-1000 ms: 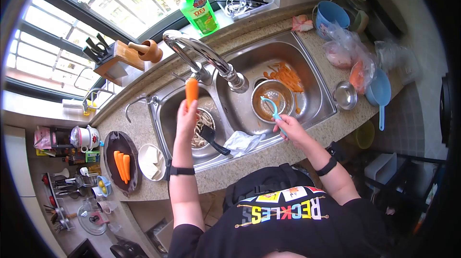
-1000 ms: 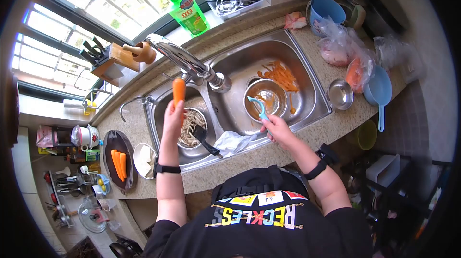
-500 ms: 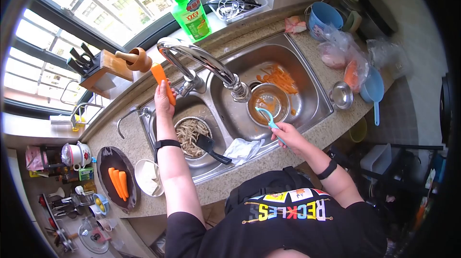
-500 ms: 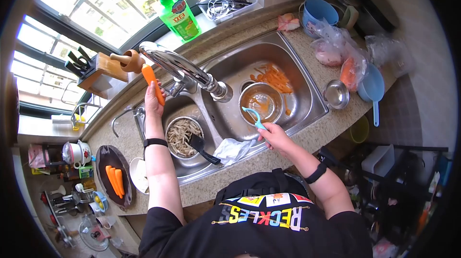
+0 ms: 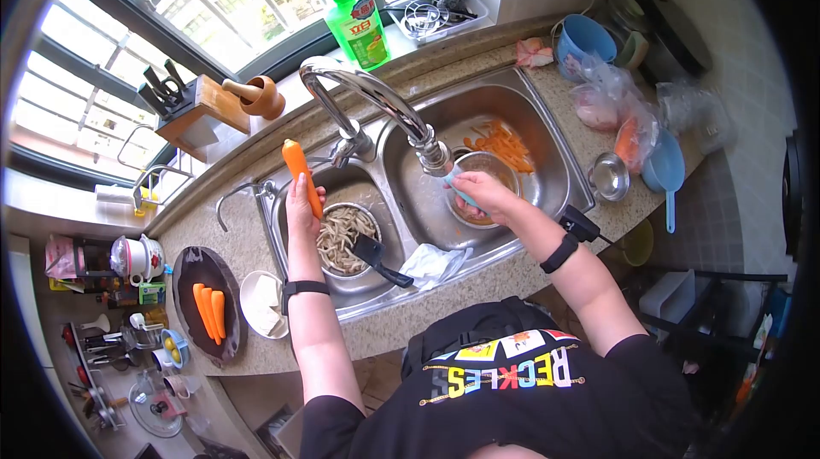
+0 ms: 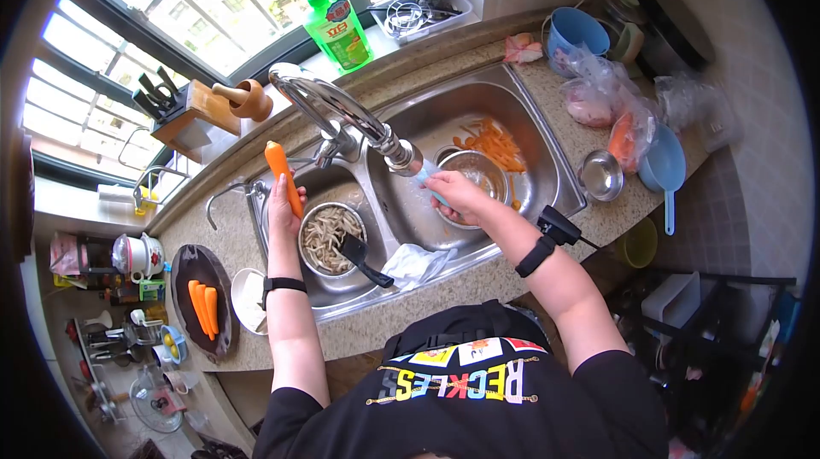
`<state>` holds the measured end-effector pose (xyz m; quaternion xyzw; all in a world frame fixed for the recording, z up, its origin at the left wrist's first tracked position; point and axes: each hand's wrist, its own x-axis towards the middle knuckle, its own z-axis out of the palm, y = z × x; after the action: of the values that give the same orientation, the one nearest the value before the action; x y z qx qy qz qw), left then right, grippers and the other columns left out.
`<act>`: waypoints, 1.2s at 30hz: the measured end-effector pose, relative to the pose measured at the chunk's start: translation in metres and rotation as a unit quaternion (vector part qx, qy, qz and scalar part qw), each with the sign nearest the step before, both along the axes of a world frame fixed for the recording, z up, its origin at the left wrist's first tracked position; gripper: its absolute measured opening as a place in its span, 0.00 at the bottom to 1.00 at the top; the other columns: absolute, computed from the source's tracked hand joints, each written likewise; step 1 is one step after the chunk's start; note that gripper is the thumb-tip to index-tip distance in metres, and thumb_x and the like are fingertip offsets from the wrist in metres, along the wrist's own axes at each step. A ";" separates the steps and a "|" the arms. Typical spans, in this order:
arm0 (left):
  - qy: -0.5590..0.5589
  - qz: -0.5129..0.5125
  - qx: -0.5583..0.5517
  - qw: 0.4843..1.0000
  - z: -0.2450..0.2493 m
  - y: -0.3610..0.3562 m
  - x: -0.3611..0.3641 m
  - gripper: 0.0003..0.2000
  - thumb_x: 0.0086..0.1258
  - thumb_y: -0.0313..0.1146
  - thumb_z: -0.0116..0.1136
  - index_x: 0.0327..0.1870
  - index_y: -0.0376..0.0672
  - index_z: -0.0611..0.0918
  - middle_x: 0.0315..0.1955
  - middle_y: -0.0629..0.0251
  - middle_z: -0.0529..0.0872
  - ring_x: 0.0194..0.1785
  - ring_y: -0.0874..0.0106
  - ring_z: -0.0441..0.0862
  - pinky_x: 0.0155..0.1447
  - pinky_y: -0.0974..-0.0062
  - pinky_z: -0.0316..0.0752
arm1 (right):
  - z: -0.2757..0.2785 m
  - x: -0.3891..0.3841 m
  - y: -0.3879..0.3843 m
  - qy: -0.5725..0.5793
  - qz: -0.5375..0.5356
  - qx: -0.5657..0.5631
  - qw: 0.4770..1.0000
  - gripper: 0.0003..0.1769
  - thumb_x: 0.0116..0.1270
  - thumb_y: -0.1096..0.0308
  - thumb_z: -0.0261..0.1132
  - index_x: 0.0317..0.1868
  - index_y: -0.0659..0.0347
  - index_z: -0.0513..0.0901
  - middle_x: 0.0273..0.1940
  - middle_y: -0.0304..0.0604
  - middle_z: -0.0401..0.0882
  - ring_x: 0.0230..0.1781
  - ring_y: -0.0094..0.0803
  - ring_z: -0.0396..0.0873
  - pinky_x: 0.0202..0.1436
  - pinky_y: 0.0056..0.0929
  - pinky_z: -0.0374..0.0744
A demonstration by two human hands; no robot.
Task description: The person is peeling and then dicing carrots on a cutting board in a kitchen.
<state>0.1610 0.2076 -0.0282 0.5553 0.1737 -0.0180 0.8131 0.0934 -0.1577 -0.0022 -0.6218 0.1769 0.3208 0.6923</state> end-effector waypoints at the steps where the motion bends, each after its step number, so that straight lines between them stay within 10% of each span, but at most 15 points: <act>1: 0.001 0.002 0.001 1.000 0.003 0.000 -0.006 0.15 0.76 0.42 0.56 0.53 0.42 0.77 0.39 0.66 0.82 0.28 0.77 0.78 0.28 0.82 0.74 | 0.002 -0.004 -0.004 0.000 0.020 0.001 1.000 0.14 0.76 0.57 0.55 0.50 0.56 0.78 0.25 0.32 0.74 0.14 0.16 0.66 0.15 0.19 0.61; 16: 0.064 -0.193 -0.011 0.979 -0.002 -0.153 -0.063 0.12 0.74 0.43 0.58 0.49 0.48 0.75 0.26 0.73 0.75 0.24 0.82 0.71 0.25 0.85 0.68 | 0.002 0.013 -0.023 -0.119 0.085 -0.106 0.984 0.13 0.74 0.58 0.57 0.40 0.60 0.77 0.25 0.35 0.75 0.16 0.19 0.69 0.16 0.22 0.67; 22: 0.133 -0.235 -0.166 0.949 -0.016 -0.240 -0.032 0.17 0.75 0.49 0.55 0.49 0.46 0.72 0.29 0.68 0.76 0.27 0.76 0.74 0.31 0.81 0.74 | 0.050 0.007 -0.080 -0.268 0.148 -0.468 0.829 0.14 0.68 0.58 0.60 0.44 0.59 0.79 0.40 0.52 0.84 0.45 0.50 0.82 0.49 0.48 0.77; 28: 0.144 -0.198 -0.381 0.892 -0.042 -0.252 -0.010 0.21 0.75 0.51 0.53 0.52 0.40 0.72 0.37 0.65 0.77 0.31 0.74 0.75 0.36 0.77 0.78 | 0.062 0.034 -0.126 -0.317 0.170 -0.564 0.743 0.13 0.64 0.62 0.66 0.44 0.59 0.79 0.42 0.51 0.82 0.46 0.49 0.81 0.49 0.47 0.78; 36: 0.142 -0.258 -0.200 0.934 -0.025 -0.220 -0.035 0.13 0.72 0.41 0.60 0.44 0.40 0.76 0.29 0.68 0.78 0.26 0.78 0.75 0.26 0.82 0.73 | 0.088 0.139 -0.109 -0.419 0.084 -0.613 0.664 0.12 0.60 0.68 0.69 0.45 0.54 0.83 0.42 0.47 0.78 0.48 0.48 0.78 0.51 0.46 0.76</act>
<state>0.1261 -0.0123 -0.0533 0.3981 0.1314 -0.3404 0.8417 0.2320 -0.2670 0.0855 -0.9869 -0.0284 -0.0975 0.1254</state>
